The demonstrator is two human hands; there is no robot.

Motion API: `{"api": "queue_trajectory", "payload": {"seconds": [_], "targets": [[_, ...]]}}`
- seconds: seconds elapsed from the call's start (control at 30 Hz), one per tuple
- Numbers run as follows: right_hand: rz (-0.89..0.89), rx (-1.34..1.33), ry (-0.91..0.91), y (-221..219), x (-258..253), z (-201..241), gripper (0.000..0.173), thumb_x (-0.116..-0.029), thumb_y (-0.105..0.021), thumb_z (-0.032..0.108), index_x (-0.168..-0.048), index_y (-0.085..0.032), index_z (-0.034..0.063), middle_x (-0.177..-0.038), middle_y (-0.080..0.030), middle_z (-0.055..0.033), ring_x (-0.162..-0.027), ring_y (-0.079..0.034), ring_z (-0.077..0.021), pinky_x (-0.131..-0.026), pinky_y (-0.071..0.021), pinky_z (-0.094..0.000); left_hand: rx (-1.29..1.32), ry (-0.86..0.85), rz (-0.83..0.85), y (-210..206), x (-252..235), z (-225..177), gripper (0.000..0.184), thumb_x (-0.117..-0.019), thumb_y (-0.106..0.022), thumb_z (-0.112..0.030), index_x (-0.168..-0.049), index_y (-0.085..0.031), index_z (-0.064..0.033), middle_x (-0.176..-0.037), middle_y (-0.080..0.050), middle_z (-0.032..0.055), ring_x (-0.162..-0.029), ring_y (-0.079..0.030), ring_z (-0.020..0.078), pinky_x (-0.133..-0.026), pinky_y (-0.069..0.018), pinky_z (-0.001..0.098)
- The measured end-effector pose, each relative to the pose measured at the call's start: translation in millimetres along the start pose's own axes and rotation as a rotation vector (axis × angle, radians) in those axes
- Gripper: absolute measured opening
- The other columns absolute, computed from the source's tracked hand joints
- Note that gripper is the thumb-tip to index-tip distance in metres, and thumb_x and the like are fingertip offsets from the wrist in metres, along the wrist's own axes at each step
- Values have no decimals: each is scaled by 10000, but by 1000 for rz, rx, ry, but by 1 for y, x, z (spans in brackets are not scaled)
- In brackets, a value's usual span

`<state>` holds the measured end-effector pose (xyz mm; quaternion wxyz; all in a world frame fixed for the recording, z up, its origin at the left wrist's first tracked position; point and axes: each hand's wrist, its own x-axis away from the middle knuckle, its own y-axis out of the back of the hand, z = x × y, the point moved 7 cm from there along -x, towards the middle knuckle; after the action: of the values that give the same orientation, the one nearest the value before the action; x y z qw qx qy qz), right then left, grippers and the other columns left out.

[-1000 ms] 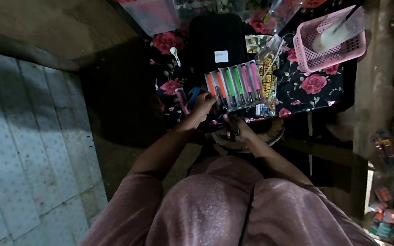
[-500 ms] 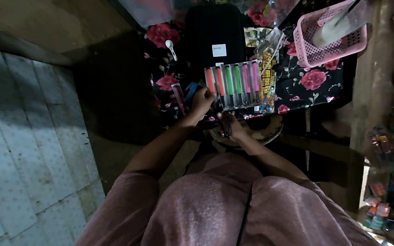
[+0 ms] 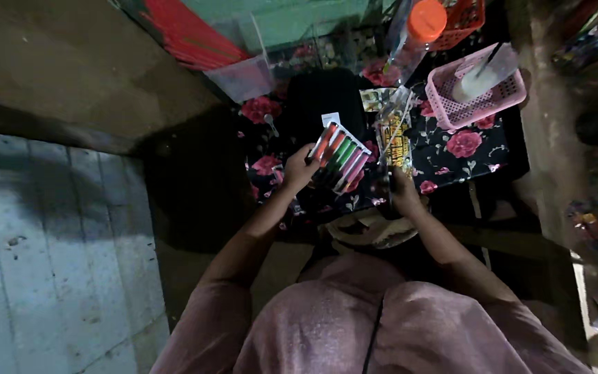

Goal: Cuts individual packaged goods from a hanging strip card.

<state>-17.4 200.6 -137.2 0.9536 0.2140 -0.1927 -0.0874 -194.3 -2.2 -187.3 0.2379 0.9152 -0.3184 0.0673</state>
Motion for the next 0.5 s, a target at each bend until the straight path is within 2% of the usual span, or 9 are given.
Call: {"api": "queue_trajectory", "payload": {"seconds": [0.07, 0.13, 0.2, 0.23, 0.33, 0.4, 0.47, 0.5], "targets": [[-118, 21, 107, 18, -33, 15, 707, -900, -776, 155, -1456, -401, -69, -1228, -682, -202, -1084, -695, -276, -966, -564, -463, -58, -84, 109, 3, 3, -26, 408, -993, -610, -154, -1391, -596, -67, -1244, -679, 180, -1111, -671, 270, -986, -522, 494], [-130, 7, 177, 24, -57, 34, 810, -857, -819, 207, -1482, -373, -54, -1308, -635, -212, -1168, -651, -286, -1019, -530, -471, -136, -196, 220, 6, 9, -58, 396, -973, -647, -129, -1362, -624, -55, -1258, -678, 180, -1139, -665, 281, -1009, -515, 507], [-87, -57, 223, 24, -66, 53, 750, -845, -817, 163, -1451, -426, -40, -1277, -644, -201, -1132, -656, -248, -993, -539, -437, -193, -333, 277, 14, 19, -94, 384, -927, -682, -81, -1305, -661, -14, -1231, -662, 193, -1125, -645, 291, -1001, -511, 498], [-68, -116, 247, 24, -64, 62, 678, -852, -795, 118, -1415, -452, -42, -1238, -653, -181, -1079, -661, -201, -951, -549, -392, -210, -387, 274, 21, 24, -110, 379, -910, -692, -74, -1281, -674, -3, -1202, -665, 196, -1098, -650, 287, -984, -519, 483], [-124, -390, 249, 25, -53, 73, 560, -858, -719, 17, -1359, -475, -36, -1127, -663, -114, -935, -678, -110, -843, -593, -307, -130, -437, 166, 53, 31, -136, 372, -910, -732, -119, -1261, -676, -8, -1120, -705, 132, -988, -677, 151, -919, -555, 329], [-211, -584, 232, 24, -45, 77, 514, -870, -681, -22, -1340, -474, -23, -1062, -666, -73, -878, -679, -94, -803, -601, -291, 67, -460, 90, 71, 36, -135, 499, -908, -714, -168, -1354, -578, 9, -1144, -686, 78, -1013, -653, 85, -907, -550, 270], [-301, -753, 165, 20, -36, 78, 452, -905, -664, -33, -1314, -476, 7, -996, -663, -51, -827, -680, -101, -762, -608, -296, 194, -520, 86, 75, 49, -128, 794, -917, -714, -302, -1548, -328, -12, -1404, -567, 103, -1230, -577, 95, -1022, -508, 285], [-347, -811, 135, 17, -32, 78, 433, -919, -667, -26, -1308, -481, 9, -984, -663, -56, -819, -683, -112, -756, -612, -306, 211, -564, 79, 73, 56, -125, 913, -911, -733, -354, -1583, -218, -13, -1485, -503, 116, -1303, -541, 97, -1061, -500, 289]]}}
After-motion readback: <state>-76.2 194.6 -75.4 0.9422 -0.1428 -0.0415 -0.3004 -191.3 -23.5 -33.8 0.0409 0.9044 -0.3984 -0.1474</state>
